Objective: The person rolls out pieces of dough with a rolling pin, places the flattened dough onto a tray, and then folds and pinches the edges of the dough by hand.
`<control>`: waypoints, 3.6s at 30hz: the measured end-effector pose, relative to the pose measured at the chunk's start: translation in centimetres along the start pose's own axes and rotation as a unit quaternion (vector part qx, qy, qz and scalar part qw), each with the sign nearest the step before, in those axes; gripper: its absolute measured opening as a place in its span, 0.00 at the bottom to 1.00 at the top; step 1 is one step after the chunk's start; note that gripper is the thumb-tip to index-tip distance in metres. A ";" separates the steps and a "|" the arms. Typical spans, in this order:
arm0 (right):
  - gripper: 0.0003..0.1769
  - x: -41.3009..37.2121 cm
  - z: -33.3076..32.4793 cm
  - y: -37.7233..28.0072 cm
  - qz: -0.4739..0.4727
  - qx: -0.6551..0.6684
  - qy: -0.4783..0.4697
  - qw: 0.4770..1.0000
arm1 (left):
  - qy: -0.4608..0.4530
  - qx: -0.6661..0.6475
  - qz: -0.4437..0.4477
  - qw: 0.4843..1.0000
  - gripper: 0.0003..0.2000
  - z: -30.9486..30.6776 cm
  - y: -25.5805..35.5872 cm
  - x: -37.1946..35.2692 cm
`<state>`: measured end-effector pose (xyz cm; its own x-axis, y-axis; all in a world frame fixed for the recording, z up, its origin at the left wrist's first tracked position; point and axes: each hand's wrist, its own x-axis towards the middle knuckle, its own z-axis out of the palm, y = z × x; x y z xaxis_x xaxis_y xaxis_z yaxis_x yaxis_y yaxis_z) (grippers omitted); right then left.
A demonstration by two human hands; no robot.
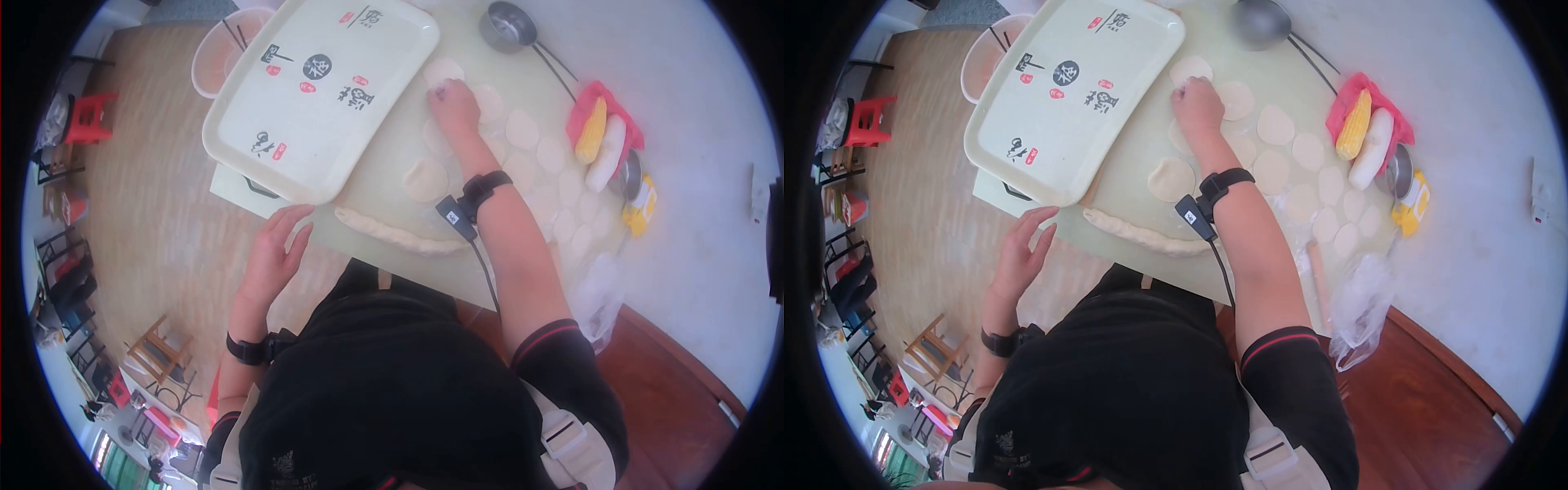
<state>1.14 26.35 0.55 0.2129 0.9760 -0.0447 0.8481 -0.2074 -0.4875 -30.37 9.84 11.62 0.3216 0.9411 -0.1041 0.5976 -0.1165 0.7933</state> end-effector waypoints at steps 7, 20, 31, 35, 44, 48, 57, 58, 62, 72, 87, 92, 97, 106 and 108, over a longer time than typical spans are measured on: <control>0.10 -1.8 -0.3 0.1 -0.011 0.031 0.023 0.999 | 0.000 0.002 -0.001 1.000 0.13 -0.2 0.0 -0.3; 0.10 -6.1 2.7 -3.2 -0.053 0.293 0.011 0.954 | 0.000 0.077 0.083 0.994 0.13 -2.0 -0.4 -1.1; 0.06 -11.9 2.6 -6.4 -0.150 0.203 -0.091 0.963 | -0.025 0.111 0.096 0.989 0.12 -1.2 -0.1 1.5; 0.08 -14.8 2.4 -2.3 -0.135 0.240 -0.014 0.961 | -0.063 0.082 0.144 0.984 0.13 0.7 0.3 2.5; 0.12 -30.1 -5.6 14.0 0.049 0.106 -0.002 0.993 | -0.189 0.080 0.220 0.954 0.13 7.0 2.1 4.2; 0.13 -32.9 -7.0 14.3 0.149 0.170 0.035 0.974 | -0.264 0.060 0.254 0.928 0.14 10.5 3.3 5.1; 0.20 -27.6 -3.9 11.7 -0.219 0.032 0.001 0.975 | -0.270 0.191 0.228 0.916 0.16 20.6 4.0 4.7; 0.19 -27.0 -3.2 11.5 -0.223 0.035 -0.006 0.974 | -0.259 0.209 0.214 0.918 0.16 21.1 3.8 4.5; 0.17 -26.0 -2.7 11.5 -0.149 0.128 -0.066 0.978 | -0.223 0.186 0.196 0.937 0.15 21.4 3.0 4.3; 0.21 -24.3 -3.8 11.0 -0.011 0.392 -0.167 0.905 | -0.222 0.111 0.211 0.945 0.19 20.7 3.0 3.7; 0.17 -23.8 -4.3 10.8 -0.052 0.413 -0.157 0.896 | -0.289 0.144 0.212 0.923 0.13 20.3 2.4 5.3; 0.15 -23.8 -6.3 9.0 -0.093 0.270 -0.130 0.949 | -0.369 0.090 0.167 0.910 0.15 19.6 2.6 6.2; 0.15 -23.8 -6.6 8.3 -0.035 0.272 -0.148 0.950 | -0.316 0.043 0.212 0.924 0.16 20.5 3.1 5.3; 0.13 -23.7 -4.6 9.6 0.110 0.390 -0.128 0.905 | -0.271 0.164 0.262 0.912 0.07 21.8 2.6 4.9; 0.12 -23.7 -4.0 9.9 0.170 0.465 -0.148 0.856 | -0.261 0.183 0.273 0.908 0.07 21.8 2.7 4.6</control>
<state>6.46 0.93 0.27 0.1212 0.8719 -0.4744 -0.0214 -0.4755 -0.8794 -11.25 6.96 0.23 0.8900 0.4446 -0.1016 0.4184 -0.7074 0.5696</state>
